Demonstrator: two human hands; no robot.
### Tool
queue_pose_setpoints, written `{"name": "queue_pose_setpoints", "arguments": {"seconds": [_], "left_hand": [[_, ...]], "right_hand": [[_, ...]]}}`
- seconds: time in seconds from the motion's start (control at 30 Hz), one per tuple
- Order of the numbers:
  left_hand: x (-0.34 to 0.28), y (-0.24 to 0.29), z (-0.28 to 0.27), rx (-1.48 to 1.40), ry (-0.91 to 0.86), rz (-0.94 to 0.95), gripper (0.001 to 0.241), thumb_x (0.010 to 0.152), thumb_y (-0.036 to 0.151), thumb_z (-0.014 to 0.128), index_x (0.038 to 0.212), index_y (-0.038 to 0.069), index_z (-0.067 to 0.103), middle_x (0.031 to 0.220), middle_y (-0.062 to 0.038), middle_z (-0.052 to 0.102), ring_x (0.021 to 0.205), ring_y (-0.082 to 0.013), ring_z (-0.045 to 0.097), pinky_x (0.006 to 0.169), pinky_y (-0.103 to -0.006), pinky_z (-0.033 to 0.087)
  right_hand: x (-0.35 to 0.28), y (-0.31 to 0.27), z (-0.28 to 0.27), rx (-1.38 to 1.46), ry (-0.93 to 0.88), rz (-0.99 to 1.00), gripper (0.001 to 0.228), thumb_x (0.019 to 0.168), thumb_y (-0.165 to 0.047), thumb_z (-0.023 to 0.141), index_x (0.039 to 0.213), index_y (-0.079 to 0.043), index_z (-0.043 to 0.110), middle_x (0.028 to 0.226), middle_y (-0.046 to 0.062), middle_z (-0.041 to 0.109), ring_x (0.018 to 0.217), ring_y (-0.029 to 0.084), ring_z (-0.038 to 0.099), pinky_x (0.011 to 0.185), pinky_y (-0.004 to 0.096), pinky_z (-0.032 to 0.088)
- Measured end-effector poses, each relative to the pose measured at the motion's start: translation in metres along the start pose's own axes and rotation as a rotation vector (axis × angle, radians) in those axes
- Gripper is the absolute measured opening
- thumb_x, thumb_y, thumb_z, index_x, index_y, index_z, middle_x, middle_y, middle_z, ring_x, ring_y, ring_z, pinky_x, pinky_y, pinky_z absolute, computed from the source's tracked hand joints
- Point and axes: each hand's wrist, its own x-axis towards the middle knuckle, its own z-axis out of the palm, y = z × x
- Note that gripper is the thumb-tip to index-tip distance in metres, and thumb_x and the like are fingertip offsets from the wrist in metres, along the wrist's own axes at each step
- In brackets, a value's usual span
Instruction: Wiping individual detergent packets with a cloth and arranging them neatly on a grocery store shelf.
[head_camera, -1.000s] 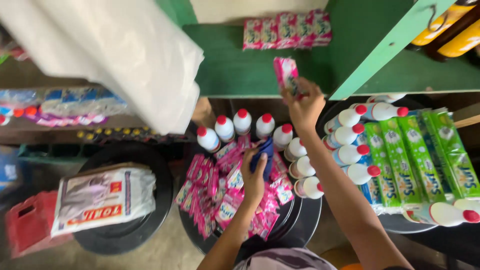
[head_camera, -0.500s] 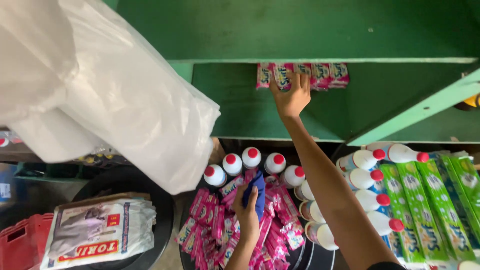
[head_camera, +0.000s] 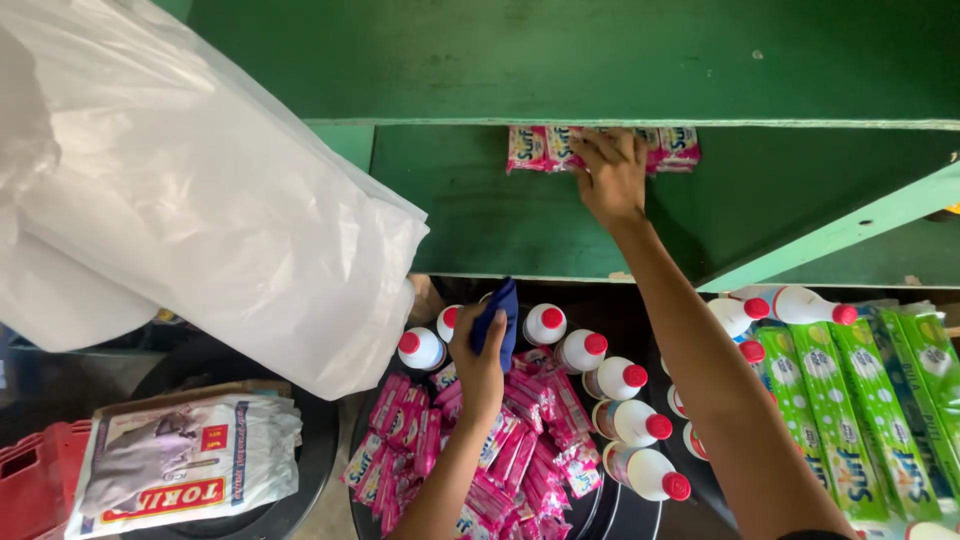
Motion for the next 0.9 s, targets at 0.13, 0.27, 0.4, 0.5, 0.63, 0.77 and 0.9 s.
{"name": "queue_pose_setpoints", "arguments": {"seconds": [0.13,0.27,0.4,0.5,0.63,0.77,0.9], "left_hand": [[0.022,0.030,0.013,-0.014,-0.042,0.116,0.011,0.095,0.019,0.074,0.095,0.008,0.070,0.084,-0.001,0.056,0.089,-0.0091,0.052,0.090,-0.0307,0.044],[0.036,0.045,0.011,0.053,-0.087,0.197,0.012,0.094,0.021,0.076,0.098,0.010,0.072,0.083,0.000,0.059,0.086,-0.0092,0.056,0.088,-0.0302,0.045],[0.042,0.066,0.005,0.083,-0.120,0.185,0.010,0.095,0.024,0.074,0.098,0.015,0.073,0.079,0.005,0.058,0.078,-0.0052,0.050,0.078,-0.0249,0.043],[0.040,0.063,0.010,0.052,-0.093,0.152,0.011,0.093,0.025,0.076,0.099,0.015,0.076,0.079,0.005,0.061,0.079,-0.0055,0.051,0.078,-0.0239,0.042],[0.043,0.059,0.019,0.032,-0.098,0.139,0.014,0.092,0.027,0.078,0.098,0.015,0.074,0.081,0.003,0.062,0.082,-0.0073,0.052,0.080,-0.0256,0.042],[0.047,0.049,0.023,0.070,-0.162,0.259,0.016,0.094,0.026,0.076,0.103,0.014,0.073,0.091,-0.003,0.067,0.089,-0.0119,0.058,0.085,-0.0298,0.043],[0.045,0.051,0.018,0.152,-0.238,0.308,0.021,0.093,0.028,0.076,0.108,0.013,0.073,0.096,-0.007,0.069,0.093,-0.0161,0.061,0.086,-0.0325,0.044]], "right_hand": [[0.011,-0.009,0.001,-0.074,0.036,0.091,0.039,0.078,-0.032,0.088,0.115,-0.023,0.078,0.112,0.002,0.070,0.117,0.034,0.056,0.100,0.055,0.042],[0.004,-0.006,0.013,-0.097,0.114,0.020,0.033,0.076,-0.030,0.087,0.105,-0.018,0.076,0.107,0.000,0.069,0.113,0.029,0.059,0.101,0.048,0.044],[0.008,-0.009,0.007,-0.079,0.109,0.003,0.035,0.079,-0.031,0.086,0.109,-0.015,0.076,0.113,0.001,0.072,0.120,0.029,0.058,0.102,0.048,0.044],[0.007,-0.015,-0.011,-0.043,0.078,0.028,0.046,0.079,-0.035,0.087,0.118,-0.013,0.079,0.120,0.008,0.073,0.123,0.032,0.058,0.100,0.052,0.045],[0.014,-0.052,-0.075,0.123,-0.142,0.075,0.069,0.086,-0.025,0.080,0.147,-0.002,0.058,0.134,0.019,0.066,0.128,0.038,0.058,0.106,0.062,0.043],[0.004,-0.070,-0.110,0.073,-0.139,-0.037,0.063,0.089,-0.034,0.075,0.143,-0.008,0.057,0.124,0.014,0.066,0.118,0.034,0.063,0.098,0.054,0.048],[0.003,-0.096,-0.177,0.119,-0.050,-0.201,0.062,0.084,-0.032,0.076,0.140,-0.010,0.060,0.118,0.014,0.069,0.111,0.033,0.068,0.095,0.049,0.049]]}}
